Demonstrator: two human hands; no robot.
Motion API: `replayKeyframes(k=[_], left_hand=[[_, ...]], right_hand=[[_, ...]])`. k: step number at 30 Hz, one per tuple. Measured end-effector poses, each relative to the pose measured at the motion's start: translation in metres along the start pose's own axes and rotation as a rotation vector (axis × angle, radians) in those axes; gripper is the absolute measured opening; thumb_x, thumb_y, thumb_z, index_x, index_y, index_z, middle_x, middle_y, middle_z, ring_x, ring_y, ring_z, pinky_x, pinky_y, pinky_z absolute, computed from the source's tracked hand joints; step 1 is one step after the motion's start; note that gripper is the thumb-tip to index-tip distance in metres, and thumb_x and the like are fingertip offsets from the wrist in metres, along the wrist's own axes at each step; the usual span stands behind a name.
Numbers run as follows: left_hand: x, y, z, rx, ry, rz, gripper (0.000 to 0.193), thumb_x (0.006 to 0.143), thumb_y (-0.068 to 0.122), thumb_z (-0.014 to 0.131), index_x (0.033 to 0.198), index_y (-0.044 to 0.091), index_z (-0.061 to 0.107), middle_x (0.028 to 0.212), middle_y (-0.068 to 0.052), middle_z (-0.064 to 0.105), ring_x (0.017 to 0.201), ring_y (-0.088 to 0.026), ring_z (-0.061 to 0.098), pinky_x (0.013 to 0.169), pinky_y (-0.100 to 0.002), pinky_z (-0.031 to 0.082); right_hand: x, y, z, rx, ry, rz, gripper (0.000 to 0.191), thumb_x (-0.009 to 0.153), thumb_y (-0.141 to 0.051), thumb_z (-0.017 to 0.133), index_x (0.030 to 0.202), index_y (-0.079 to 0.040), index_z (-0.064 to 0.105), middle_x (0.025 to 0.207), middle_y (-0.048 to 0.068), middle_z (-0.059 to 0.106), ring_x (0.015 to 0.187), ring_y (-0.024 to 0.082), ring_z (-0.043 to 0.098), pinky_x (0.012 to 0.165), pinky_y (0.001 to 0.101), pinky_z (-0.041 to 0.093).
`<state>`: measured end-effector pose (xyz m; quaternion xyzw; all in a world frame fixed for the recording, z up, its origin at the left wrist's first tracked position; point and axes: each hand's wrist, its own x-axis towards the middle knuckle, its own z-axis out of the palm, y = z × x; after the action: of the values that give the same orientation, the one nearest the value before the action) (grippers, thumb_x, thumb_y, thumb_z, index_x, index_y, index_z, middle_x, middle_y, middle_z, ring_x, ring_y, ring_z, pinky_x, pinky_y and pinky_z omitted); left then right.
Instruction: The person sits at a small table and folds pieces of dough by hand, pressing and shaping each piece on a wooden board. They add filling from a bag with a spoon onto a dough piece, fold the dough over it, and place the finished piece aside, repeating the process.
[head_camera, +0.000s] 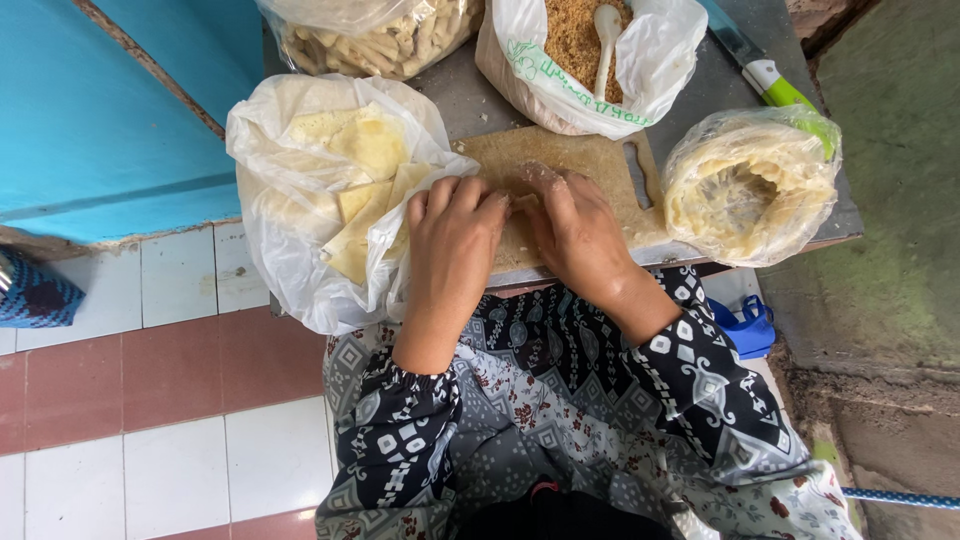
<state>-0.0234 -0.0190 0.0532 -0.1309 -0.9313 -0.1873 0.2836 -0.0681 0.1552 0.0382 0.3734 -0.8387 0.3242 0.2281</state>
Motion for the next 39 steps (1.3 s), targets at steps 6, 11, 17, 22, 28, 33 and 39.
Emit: replayKeyframes(k=[6, 11, 17, 22, 28, 33, 39], left_hand=[[-0.002, -0.004, 0.004, 0.019, -0.032, -0.040, 0.019, 0.094, 0.012, 0.068, 0.110, 0.006, 0.074, 0.114, -0.006, 0.066, 0.112, -0.025, 0.058, 0.097, -0.042, 0.042], [-0.013, -0.019, -0.011, -0.111, 0.360, -0.142, 0.028, 0.107, 0.012, 0.063, 0.133, 0.007, 0.070, 0.116, -0.006, 0.068, 0.109, -0.021, 0.059, 0.098, -0.038, 0.048], [-0.019, -0.038, -0.030, -0.115, 0.606, -0.325, 0.026, 0.110, 0.007, 0.063, 0.135, 0.006, 0.068, 0.108, -0.005, 0.069, 0.103, -0.021, 0.059, 0.087, -0.033, 0.050], [-0.023, -0.045, -0.037, -0.159, 0.673, -0.376, 0.027, 0.110, 0.004, 0.064, 0.137, 0.005, 0.066, 0.108, -0.005, 0.066, 0.094, -0.015, 0.058, 0.080, -0.030, 0.050], [-0.028, -0.060, -0.044, -0.169, 0.785, -0.399, 0.026, 0.113, 0.004, 0.063, 0.139, 0.004, 0.063, 0.111, -0.005, 0.070, 0.095, -0.017, 0.059, 0.078, -0.028, 0.049], [-0.027, -0.063, -0.047, -0.217, 0.792, -0.477, 0.026, 0.110, 0.004, 0.064, 0.136, 0.002, 0.065, 0.106, -0.005, 0.068, 0.096, -0.017, 0.059, 0.075, -0.028, 0.048], [-0.025, -0.056, -0.041, -0.244, 0.764, -0.486, 0.023, 0.107, 0.004, 0.065, 0.129, 0.003, 0.068, 0.111, -0.007, 0.071, 0.086, -0.015, 0.059, 0.078, -0.030, 0.051]], right_hand=[[0.004, 0.002, -0.005, -0.024, -0.044, -0.042, 0.031, 0.093, -0.002, 0.074, 0.118, -0.006, 0.057, 0.103, 0.014, 0.071, 0.099, 0.037, 0.068, 0.093, 0.0464, 0.053], [0.010, 0.001, -0.004, -0.090, -0.093, -0.066, 0.044, 0.093, -0.004, 0.073, 0.132, -0.001, 0.053, 0.105, 0.012, 0.074, 0.101, 0.034, 0.070, 0.096, 0.0460, 0.053], [0.015, 0.005, -0.006, -0.114, -0.191, -0.050, 0.066, 0.098, -0.004, 0.067, 0.156, -0.002, 0.035, 0.112, 0.009, 0.076, 0.105, 0.030, 0.071, 0.104, 0.0448, 0.050], [0.018, 0.008, -0.008, -0.076, -0.207, 0.016, 0.082, 0.095, -0.003, 0.067, 0.164, -0.006, 0.024, 0.118, 0.010, 0.075, 0.107, 0.032, 0.070, 0.105, 0.0430, 0.049], [0.028, 0.004, -0.010, -0.099, -0.223, 0.026, 0.080, 0.095, -0.010, 0.073, 0.162, -0.007, 0.030, 0.100, 0.006, 0.077, 0.098, 0.031, 0.071, 0.098, 0.0431, 0.050], [0.021, -0.005, -0.016, -0.172, -0.248, -0.092, 0.078, 0.092, -0.013, 0.077, 0.158, -0.006, 0.035, 0.098, 0.007, 0.077, 0.091, 0.029, 0.071, 0.092, 0.0443, 0.052], [0.100, -0.008, -0.032, -0.025, -0.043, -0.249, 0.069, 0.101, 0.002, 0.075, 0.155, 0.000, 0.032, 0.116, 0.013, 0.072, 0.102, 0.028, 0.072, 0.088, 0.0373, 0.059]])
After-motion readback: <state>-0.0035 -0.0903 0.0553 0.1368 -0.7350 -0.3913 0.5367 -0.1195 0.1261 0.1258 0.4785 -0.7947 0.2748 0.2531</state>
